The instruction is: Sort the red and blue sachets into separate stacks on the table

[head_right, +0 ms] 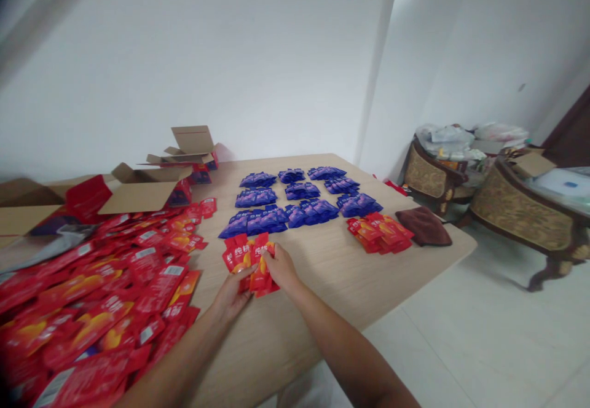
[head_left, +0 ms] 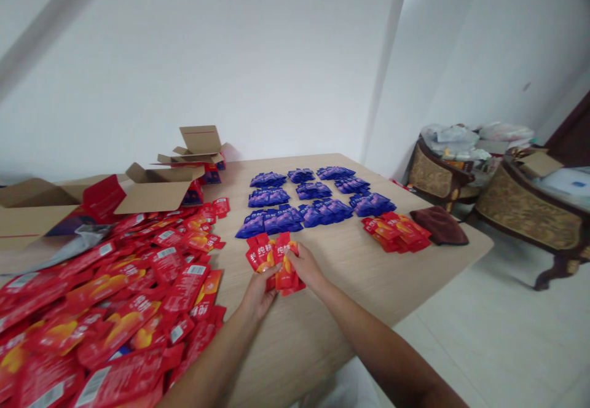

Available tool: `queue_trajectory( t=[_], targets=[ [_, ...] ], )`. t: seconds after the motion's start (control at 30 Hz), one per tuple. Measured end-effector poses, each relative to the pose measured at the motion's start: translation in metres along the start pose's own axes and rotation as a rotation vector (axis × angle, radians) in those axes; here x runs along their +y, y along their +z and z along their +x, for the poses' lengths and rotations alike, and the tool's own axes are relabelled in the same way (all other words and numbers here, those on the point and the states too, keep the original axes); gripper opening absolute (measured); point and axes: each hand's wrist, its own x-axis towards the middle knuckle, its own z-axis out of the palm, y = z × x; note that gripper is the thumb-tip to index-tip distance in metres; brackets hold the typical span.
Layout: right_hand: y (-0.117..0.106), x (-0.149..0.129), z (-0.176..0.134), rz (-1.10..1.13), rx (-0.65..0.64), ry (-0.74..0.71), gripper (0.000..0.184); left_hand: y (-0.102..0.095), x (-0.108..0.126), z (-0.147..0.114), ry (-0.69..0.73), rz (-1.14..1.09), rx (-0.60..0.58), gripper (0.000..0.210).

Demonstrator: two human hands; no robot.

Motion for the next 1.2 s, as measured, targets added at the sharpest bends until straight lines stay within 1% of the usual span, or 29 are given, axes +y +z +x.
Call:
queue_trajectory(
  t=[0.07, 0.13, 0.2, 0.23, 0.3, 0.37, 0.47, 0.57, 0.63, 0.67, 0.73, 0.77, 0.8, 0.87, 0.93, 0.97, 1.03, 1.07, 1.13, 1.2],
  targets=[
    [-0.001, -0.001, 0.001, -0.004, 0.011, 0.018, 0.025, -0.002, 0.0, 0.003, -0.006, -0.014, 0.012, 0.027],
    [-0.006, -0.004, 0.002, -0.029, 0.027, 0.002, 0.028, -0.003, 0.002, 0.005, -0.02, -0.031, 0.035, 0.026],
    [-0.018, -0.005, 0.002, -0.083, 0.081, -0.053, 0.029, -0.004, 0.004, 0.006, -0.044, -0.053, 0.051, 0.025],
    [-0.027, -0.005, 0.002, -0.122, 0.13, -0.085, 0.03, -0.005, 0.005, 0.006, -0.051, -0.065, 0.055, 0.024],
    [-0.048, -0.001, 0.0, -0.221, 0.244, -0.153, 0.031, -0.006, 0.005, 0.006, -0.053, -0.088, 0.055, 0.022],
    [-0.074, 0.007, -0.004, -0.345, 0.355, -0.215, 0.034, -0.008, 0.005, 0.007, -0.049, -0.097, 0.05, 0.021],
    [-0.118, 0.024, -0.013, -0.535, 0.492, -0.292, 0.032, -0.008, 0.005, 0.005, -0.064, -0.104, 0.038, 0.019],
    [-0.161, 0.041, -0.02, -0.672, 0.649, -0.361, 0.029, -0.005, 0.008, 0.001, -0.085, -0.136, 0.043, 0.016],
    [-0.185, 0.047, -0.022, -0.722, 0.709, -0.381, 0.027, -0.002, 0.01, -0.001, -0.089, -0.145, 0.045, 0.016],
    [-0.194, 0.047, -0.022, -0.732, 0.724, -0.388, 0.027, -0.001, 0.01, -0.002, -0.088, -0.14, 0.043, 0.015],
    [-0.201, 0.042, -0.022, -0.697, 0.71, -0.38, 0.026, 0.0, 0.01, -0.003, -0.079, -0.118, 0.038, 0.015],
    [-0.199, 0.038, -0.021, -0.648, 0.671, -0.366, 0.026, 0.0, 0.009, -0.003, -0.072, -0.104, 0.038, 0.015],
    [-0.192, 0.033, -0.021, -0.583, 0.608, -0.346, 0.026, 0.0, 0.008, -0.003, -0.06, -0.092, 0.041, 0.016],
    [-0.165, 0.022, -0.022, -0.427, 0.413, -0.292, 0.026, 0.0, 0.005, -0.002, -0.035, -0.073, 0.051, 0.017],
    [-0.126, 0.013, -0.024, -0.295, 0.186, -0.226, 0.027, 0.001, 0.001, -0.003, -0.004, -0.054, 0.052, 0.019],
    [-0.105, 0.009, -0.026, -0.226, 0.094, -0.178, 0.027, 0.001, -0.001, -0.003, 0.016, -0.044, 0.047, 0.021],
    [-0.064, 0.007, -0.028, -0.069, -0.071, -0.06, 0.029, 0.003, -0.006, -0.004, 0.071, -0.019, 0.038, 0.026],
    [-0.046, 0.007, -0.029, 0.007, -0.124, -0.025, 0.03, 0.004, -0.008, -0.005, 0.099, -0.008, 0.038, 0.029],
    [-0.019, 0.01, -0.028, 0.161, -0.049, 0.009, 0.029, 0.005, -0.011, -0.006, 0.134, 0.013, 0.036, 0.032],
    [-0.003, 0.014, -0.026, 0.311, 0.04, 0.057, 0.031, 0.005, -0.013, -0.007, 0.139, 0.031, 0.029, 0.032]
  ],
)
